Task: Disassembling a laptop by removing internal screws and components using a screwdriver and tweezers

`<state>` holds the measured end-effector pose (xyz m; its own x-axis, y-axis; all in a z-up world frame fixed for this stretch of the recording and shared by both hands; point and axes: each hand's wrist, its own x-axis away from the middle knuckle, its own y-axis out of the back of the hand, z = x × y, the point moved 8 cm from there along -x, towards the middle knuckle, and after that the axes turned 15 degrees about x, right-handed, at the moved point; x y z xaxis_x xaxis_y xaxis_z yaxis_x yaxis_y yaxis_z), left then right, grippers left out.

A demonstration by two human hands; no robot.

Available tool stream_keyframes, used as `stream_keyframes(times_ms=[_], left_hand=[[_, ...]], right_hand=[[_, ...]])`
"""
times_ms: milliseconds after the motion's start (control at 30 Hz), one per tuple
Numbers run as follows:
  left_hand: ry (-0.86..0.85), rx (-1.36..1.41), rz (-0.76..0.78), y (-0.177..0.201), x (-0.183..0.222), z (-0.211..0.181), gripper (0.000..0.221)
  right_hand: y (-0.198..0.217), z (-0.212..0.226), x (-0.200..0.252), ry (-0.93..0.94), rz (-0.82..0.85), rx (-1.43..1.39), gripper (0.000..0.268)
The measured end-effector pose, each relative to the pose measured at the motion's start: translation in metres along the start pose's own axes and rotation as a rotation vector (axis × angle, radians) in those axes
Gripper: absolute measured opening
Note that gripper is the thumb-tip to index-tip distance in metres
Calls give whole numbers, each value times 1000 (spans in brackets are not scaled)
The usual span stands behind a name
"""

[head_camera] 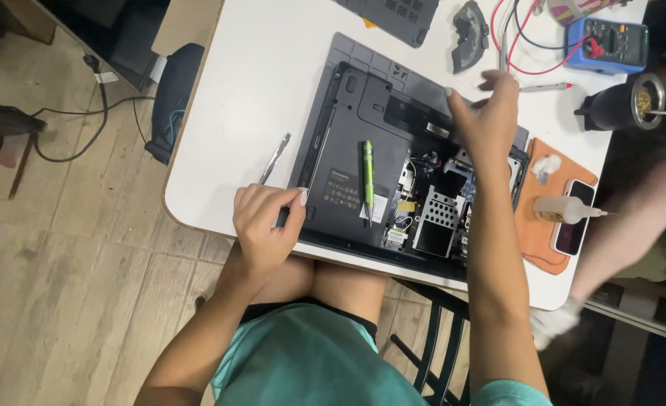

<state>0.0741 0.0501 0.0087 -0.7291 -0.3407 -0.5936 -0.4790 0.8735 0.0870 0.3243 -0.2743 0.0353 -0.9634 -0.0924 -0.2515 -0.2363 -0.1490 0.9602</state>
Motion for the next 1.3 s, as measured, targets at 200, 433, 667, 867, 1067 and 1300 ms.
stream_keyframes(times_ms=[200, 433, 667, 867, 1067, 1300], left_hand=[[-41, -17, -16, -1, -7, -8, 9], [-46, -33, -32, 3, -9, -9, 12], [-44, -1, -30, 6, -10, -8, 11], [-42, 8, -30, 8, -11, -9, 12], [-45, 17, -7, 4, -11, -10, 13], [-57, -10, -19, 2, -11, -10, 13]], right_hand=[[-46, -30, -73, -97, 210, -67, 97], [-90, -40, -108, -7, 240, -125, 94], [-79, -32, -110, 80, 59, -126, 65], [-86, -50, -109, 36, 105, -174, 90], [-98, -62, -113, -22, 110, -93, 91], [-103, -60, -118, -119, 79, -29, 58]])
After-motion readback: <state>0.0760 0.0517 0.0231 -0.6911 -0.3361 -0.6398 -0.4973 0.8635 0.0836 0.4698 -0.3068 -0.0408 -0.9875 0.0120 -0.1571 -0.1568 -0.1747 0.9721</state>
